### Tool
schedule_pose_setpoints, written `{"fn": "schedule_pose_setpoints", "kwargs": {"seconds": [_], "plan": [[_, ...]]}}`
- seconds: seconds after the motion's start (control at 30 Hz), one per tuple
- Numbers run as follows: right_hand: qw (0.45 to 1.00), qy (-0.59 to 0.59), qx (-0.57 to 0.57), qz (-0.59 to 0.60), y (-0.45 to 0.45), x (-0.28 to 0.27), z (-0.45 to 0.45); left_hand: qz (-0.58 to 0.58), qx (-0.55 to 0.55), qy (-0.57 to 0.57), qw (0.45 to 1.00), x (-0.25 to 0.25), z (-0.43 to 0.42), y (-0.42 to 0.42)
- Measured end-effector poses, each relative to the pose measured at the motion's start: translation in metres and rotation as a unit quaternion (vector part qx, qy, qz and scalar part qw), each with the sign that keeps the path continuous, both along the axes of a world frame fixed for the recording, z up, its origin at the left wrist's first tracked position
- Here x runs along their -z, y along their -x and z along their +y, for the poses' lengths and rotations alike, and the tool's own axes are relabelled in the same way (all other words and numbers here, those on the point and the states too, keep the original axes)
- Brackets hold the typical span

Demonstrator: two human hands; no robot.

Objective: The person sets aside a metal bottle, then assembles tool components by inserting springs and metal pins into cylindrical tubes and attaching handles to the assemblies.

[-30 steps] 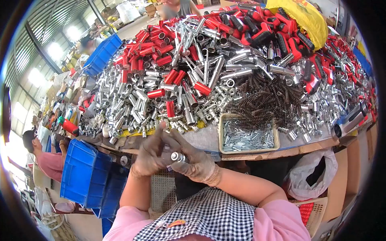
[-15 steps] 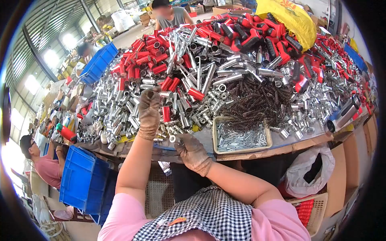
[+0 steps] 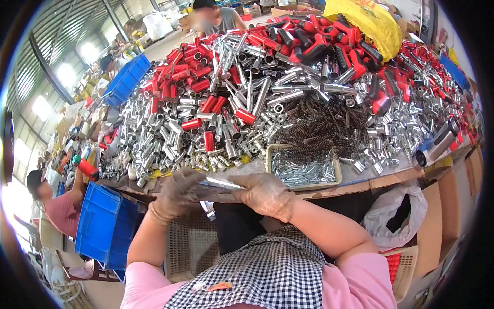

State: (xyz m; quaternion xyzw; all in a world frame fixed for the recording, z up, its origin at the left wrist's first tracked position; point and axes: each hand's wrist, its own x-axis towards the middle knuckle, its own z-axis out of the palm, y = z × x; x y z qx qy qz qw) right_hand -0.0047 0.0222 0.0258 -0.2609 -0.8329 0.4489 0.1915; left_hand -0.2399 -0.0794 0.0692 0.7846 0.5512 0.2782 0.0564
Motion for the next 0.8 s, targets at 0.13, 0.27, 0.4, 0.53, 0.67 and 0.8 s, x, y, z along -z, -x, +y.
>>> {"fn": "schedule_pose_setpoints", "kwargs": {"seconds": [0.13, 0.27, 0.4, 0.53, 0.67, 0.8], "plan": [[0.980, 0.075, -0.101, -0.154, -0.029, -0.049, -0.002, -0.005, 0.136, 0.089, 0.987, 0.022, 0.008, -0.038], [0.981, -0.013, -0.134, -0.141, -0.047, -0.048, -0.002, -0.018, 0.093, 0.174, 0.980, 0.019, 0.011, -0.072], [0.996, 0.047, -0.067, 0.043, -0.073, -0.012, 0.002, 0.035, 0.085, 0.149, 0.985, 0.023, 0.023, -0.095], [0.996, 0.056, 0.013, 0.070, -0.075, -0.001, 0.000, 0.187, 0.101, 0.127, 0.969, 0.032, 0.038, -0.110], [0.995, 0.077, -0.046, 0.034, -0.081, 0.009, 0.008, 0.137, 0.143, 0.058, 0.979, 0.034, 0.051, -0.108], [0.989, 0.088, 0.070, 0.092, -0.091, 0.022, 0.005, -0.191, -0.022, 0.021, 0.981, 0.028, 0.076, -0.081]]}}
